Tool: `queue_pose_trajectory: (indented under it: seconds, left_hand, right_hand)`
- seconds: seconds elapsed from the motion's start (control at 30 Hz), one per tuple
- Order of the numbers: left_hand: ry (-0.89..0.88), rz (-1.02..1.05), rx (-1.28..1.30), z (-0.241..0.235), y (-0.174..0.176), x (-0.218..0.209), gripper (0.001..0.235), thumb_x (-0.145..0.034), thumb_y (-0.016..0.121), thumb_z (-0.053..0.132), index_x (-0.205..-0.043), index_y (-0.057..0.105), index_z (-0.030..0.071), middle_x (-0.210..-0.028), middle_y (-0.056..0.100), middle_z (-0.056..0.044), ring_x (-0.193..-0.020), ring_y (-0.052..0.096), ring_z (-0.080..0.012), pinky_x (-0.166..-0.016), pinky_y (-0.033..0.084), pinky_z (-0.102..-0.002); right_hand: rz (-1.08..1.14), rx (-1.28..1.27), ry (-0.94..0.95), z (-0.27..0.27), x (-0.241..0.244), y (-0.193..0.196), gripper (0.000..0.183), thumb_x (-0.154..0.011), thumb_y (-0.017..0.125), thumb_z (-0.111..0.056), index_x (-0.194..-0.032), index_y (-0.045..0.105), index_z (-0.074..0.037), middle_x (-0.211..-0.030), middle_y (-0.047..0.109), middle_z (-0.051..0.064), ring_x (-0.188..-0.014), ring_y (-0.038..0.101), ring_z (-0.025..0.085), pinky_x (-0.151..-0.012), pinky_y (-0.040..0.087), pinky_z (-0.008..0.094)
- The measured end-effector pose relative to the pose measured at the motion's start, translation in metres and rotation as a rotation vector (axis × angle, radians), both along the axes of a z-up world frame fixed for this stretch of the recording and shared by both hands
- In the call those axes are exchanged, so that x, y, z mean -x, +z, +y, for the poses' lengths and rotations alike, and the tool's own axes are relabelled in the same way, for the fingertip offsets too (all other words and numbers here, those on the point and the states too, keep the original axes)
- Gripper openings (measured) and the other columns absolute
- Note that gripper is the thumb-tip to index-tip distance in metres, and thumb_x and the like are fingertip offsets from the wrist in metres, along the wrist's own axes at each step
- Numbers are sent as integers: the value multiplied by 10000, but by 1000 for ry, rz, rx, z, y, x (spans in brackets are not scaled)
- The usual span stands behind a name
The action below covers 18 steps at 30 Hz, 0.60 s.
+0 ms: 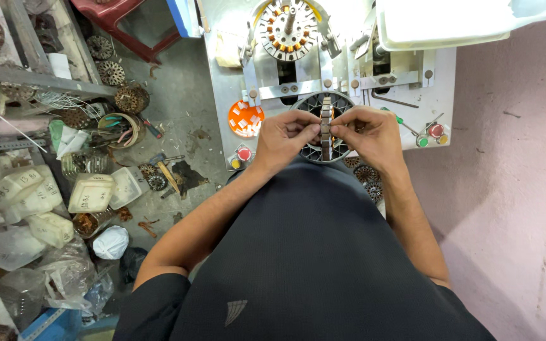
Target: The person assembles a component of an electric motor by wrapping wire or tape around the core using a winding machine and finishing the assembly with a screwdriver.
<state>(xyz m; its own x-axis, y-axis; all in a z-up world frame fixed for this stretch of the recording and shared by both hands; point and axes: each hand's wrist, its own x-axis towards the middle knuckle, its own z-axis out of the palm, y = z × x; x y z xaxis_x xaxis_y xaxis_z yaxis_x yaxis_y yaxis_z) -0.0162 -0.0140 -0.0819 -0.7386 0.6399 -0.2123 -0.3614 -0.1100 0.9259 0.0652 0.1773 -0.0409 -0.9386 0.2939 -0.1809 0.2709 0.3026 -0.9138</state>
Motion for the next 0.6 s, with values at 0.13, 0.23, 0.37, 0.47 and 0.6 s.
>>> queue_pose_trajectory:
  seconds: [0.13,0.23,0.37,0.47,0.6]
  left_hand:
    - [49,164,116,2,9,-2,113,-916,707,22,-1016,720,-30,-887,774,-97,-811,765,-110,-716,625,-243]
    - [71,538,191,2,13,-3,84,-888,705,29,-957,714,-17,-814,720,-89,-685,689,-75,-620,560,-254]
    - [88,551,247,9,10,0,65,-838,698,38,-867,662,-9,-734,661,-67,-633,618,-54,-586,508,-254]
    - [45,340,269,13,9,4,67,-816,686,42,-857,653,1,-694,661,-33,-611,599,-40,-566,492,-229]
    - [5,208,149,7,16,8,153,-806,669,30,-958,652,26,-776,667,-3,-677,601,-25,-608,499,-206]
  right_hand:
    - [126,-122,54,-5,2,11,123,-846,825,-10,-962,788,-24,-847,733,28,-671,589,49,-580,435,219]
    - [138,-252,67,-11,-1,18,125,-846,804,0,-969,787,-19,-872,736,43,-660,603,66,-576,438,226]
    - [126,-293,66,-10,-3,18,127,-845,789,6,-970,784,-15,-867,735,45,-651,607,78,-583,446,235]
    - [138,-95,56,-7,-5,10,115,-887,766,-2,-1002,774,-8,-898,734,47,-724,626,70,-628,475,226]
    - [-47,312,-71,-5,-11,3,161,-955,740,-17,-1107,776,20,-774,654,56,-607,486,55,-515,336,206]
